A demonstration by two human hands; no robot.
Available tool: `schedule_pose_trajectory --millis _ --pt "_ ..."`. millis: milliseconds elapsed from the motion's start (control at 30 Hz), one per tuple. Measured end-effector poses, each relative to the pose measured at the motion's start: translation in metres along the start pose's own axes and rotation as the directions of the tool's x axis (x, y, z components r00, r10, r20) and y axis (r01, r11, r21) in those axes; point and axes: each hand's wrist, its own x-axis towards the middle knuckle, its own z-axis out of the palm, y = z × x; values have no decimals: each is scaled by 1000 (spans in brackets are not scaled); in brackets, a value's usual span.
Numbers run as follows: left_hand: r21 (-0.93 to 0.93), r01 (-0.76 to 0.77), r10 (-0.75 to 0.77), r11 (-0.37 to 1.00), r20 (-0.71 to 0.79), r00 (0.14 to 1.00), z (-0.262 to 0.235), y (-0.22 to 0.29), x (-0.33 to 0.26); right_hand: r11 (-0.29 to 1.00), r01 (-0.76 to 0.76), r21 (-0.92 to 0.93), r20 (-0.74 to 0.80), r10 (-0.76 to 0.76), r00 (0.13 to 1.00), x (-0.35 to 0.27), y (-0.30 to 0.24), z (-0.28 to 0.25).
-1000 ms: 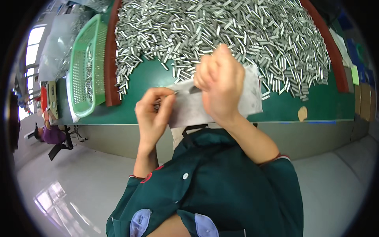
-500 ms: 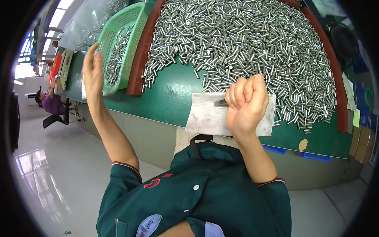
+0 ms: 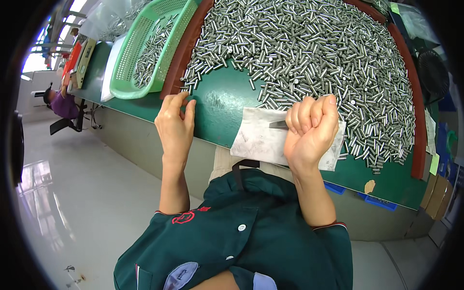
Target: Picking up small metal pins, wiping them with a cloth, and inspecting them at a workbench.
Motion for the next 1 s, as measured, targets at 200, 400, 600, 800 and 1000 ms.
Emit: schedule_pose_trajectory --millis 200,400,600,800,1000 --pt "132 -78 80 988 -11 997 6 9 4 1000 26 -13 -9 -26 1000 -1 -2 4" --pt "43 -230 230 972 -5 973 24 23 0 1000 15 -28 19 -14 1000 -3 -2 6" --pt "-140 -209 213 968 11 977 24 31 -9 1000 17 -27 0 -17 1000 -4 -4 4" --pt "90 -25 20 996 54 998 3 12 -22 1000 -7 -29 17 8 1000 -3 -4 5" --pt "-173 -129 150 976 119 981 25 21 -13 1000 -1 -16 20 1 1000 -5 -3 5"
